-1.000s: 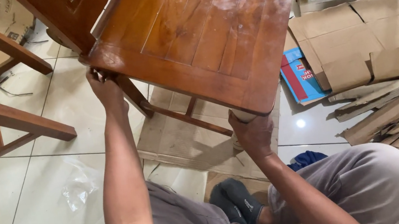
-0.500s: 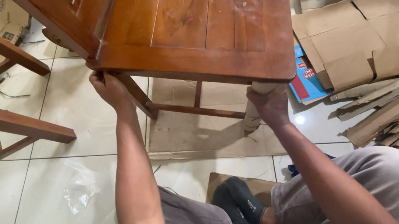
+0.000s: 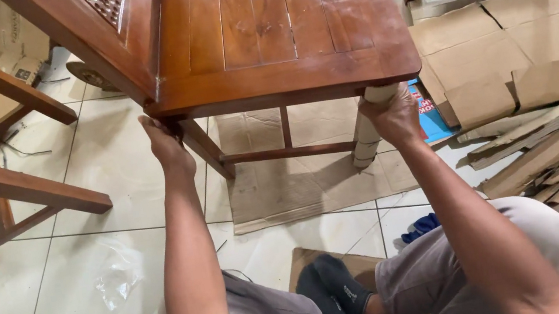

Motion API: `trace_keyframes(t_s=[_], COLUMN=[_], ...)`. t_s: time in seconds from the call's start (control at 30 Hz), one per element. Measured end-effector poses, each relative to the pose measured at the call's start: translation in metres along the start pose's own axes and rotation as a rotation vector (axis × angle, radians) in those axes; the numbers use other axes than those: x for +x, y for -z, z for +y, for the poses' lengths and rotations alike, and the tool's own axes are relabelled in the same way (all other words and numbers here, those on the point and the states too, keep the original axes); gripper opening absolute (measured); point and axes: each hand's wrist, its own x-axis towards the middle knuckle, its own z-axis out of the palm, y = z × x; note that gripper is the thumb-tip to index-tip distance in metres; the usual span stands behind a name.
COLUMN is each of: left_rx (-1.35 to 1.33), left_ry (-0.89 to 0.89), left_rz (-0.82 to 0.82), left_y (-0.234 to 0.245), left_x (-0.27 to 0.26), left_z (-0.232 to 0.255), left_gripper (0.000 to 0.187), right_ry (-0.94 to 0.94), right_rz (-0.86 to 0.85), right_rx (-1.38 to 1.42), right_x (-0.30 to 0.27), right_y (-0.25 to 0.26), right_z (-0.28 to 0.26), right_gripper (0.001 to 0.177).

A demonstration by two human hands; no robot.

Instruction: Wrap the legs of a wooden chair with cardboard and secure them with plastic ties.

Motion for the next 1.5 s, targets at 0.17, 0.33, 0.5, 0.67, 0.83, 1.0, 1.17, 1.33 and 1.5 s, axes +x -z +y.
trace_keyframes(t_s=[0.17,0.33,0.5,0.67,0.83,1.0,1.17,1.33,1.5], left_rx=[0.096,0.135,0.016,-0.01,-0.02,-0.13,-0.207,-0.06,0.122], left_ry=[0.064,0.081,0.0,-0.009,0.011,0.047,-0.02,-0.213,-0.327], left_rz=[-0.042,-0.004,0.141,0.262,0.312,0.324,0.342,0.298,0.262], left_y=[-0.004,-0.019,-0.005,-0.02,-0.005,0.002,0.007,0.013,0.011], left_x=[-0.012,-0.034,-0.033,-0.095,-0.125,-0.156,-0.163,-0.171,-0.196], left_z=[0.011,0.026,-0.009,0.016,0.006,0.008,-0.011,-0.04,-0.074], left_gripper=[0.088,0.098,0.091,0.087,0.076,0.067,0.06,0.047,0.058], right_ry=[-0.072,-0.131,-0.125,-0.18,-0.132,-0.104,0.005,0.099,0.104], right_rz=[0.003,-0.009,0.039,0.071,0.117,0.194,0.235,0.284,0.272], right_rx=[-0.027,-0.039,-0.038,-0.084,0.019,0.017,0.023,0.048,0.07], right_x=[-0.001,-0.003,-0.011,-0.019,-0.024,-0.037,-0.049,-0.066,-0.087], right_y=[0.003,0.01,0.018,0.027,0.032,0.035,0.029,0.022,0.019], right_z=[0.003,-0.002,-0.001,0.003,0.025,0.028,0.041,0.054,0.061], right_gripper=[0.04,0.041,0.048,0.05,0.053,0.059,0.057,0.049,0.047])
